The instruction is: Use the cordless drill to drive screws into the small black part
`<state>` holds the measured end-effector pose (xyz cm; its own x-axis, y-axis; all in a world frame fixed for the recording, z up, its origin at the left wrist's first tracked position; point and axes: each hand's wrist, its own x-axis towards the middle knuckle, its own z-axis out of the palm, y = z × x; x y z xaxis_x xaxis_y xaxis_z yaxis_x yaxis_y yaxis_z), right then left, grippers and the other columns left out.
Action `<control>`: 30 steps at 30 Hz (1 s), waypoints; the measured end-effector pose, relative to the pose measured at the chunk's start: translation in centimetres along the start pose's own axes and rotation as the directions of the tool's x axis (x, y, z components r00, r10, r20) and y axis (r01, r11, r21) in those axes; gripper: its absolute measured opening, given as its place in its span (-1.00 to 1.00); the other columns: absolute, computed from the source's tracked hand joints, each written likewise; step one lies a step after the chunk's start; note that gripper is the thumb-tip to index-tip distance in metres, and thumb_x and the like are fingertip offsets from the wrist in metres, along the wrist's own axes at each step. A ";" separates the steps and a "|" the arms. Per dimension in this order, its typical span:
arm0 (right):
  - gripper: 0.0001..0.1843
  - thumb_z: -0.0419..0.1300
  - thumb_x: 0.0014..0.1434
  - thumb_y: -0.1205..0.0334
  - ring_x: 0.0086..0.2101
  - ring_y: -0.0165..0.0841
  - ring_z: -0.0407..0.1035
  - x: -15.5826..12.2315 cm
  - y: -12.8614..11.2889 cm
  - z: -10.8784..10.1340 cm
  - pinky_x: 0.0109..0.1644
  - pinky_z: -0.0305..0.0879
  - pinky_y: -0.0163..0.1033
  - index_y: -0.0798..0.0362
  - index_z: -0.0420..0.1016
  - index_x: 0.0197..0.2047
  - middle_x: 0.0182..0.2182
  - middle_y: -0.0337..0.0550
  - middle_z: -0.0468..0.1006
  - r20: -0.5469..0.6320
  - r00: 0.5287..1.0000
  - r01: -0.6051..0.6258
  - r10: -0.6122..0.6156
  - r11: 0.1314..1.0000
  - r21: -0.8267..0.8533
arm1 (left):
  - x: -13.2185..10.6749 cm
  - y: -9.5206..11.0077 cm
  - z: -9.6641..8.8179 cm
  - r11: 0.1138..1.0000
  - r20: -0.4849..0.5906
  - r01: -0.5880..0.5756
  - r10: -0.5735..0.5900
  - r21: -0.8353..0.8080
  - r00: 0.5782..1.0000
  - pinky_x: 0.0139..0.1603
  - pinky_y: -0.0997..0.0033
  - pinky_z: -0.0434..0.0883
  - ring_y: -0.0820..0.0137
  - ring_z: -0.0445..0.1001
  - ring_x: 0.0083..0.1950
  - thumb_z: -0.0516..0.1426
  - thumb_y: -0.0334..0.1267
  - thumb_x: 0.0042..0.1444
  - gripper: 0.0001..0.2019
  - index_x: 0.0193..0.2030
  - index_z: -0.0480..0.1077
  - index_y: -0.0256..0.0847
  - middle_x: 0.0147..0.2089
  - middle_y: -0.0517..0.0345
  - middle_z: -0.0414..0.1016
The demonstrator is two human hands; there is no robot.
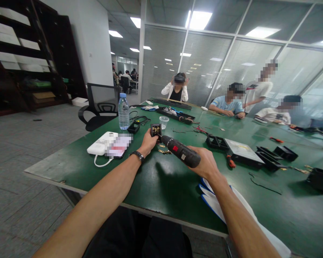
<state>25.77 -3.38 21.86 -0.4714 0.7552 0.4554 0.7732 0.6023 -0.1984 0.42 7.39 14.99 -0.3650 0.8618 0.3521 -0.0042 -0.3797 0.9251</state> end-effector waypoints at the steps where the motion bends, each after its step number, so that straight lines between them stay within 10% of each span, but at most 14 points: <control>1: -0.72 0.20 0.00 0.14 -0.38 -0.30 0.46 0.0 0.0 0.0 -0.35 0.14 -0.30 -0.08 0.60 -0.19 -0.40 -0.21 0.61 0.001 1.000 -0.004 0.004 1.000 0.001 | 0.0 0.0 0.0 1.000 -0.002 0.004 -0.004 -0.004 1.000 -0.02 0.33 0.45 0.33 0.51 -0.15 0.19 -0.53 -0.10 -0.61 -0.07 0.43 -0.24 -0.15 0.04 0.55; 30: -0.73 0.23 0.02 0.10 -0.44 -0.34 0.42 -0.1 -0.2 -0.1 -0.37 0.08 -0.31 -0.07 0.58 -0.18 -0.44 -0.21 0.58 -0.002 0.996 -0.090 0.090 0.993 0.071 | 0.2 -0.2 -0.3 0.996 0.030 -0.016 0.014 0.088 0.999 -0.09 0.33 0.47 0.32 0.52 -0.14 0.22 -0.41 -0.05 -0.63 -0.04 0.40 -0.24 -0.09 0.03 0.55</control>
<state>25.74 -3.56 21.96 -0.3990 0.8060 0.4373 0.7803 0.5489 -0.2997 0.10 7.52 14.84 -0.3368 0.8663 0.3691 0.0837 -0.3629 0.9281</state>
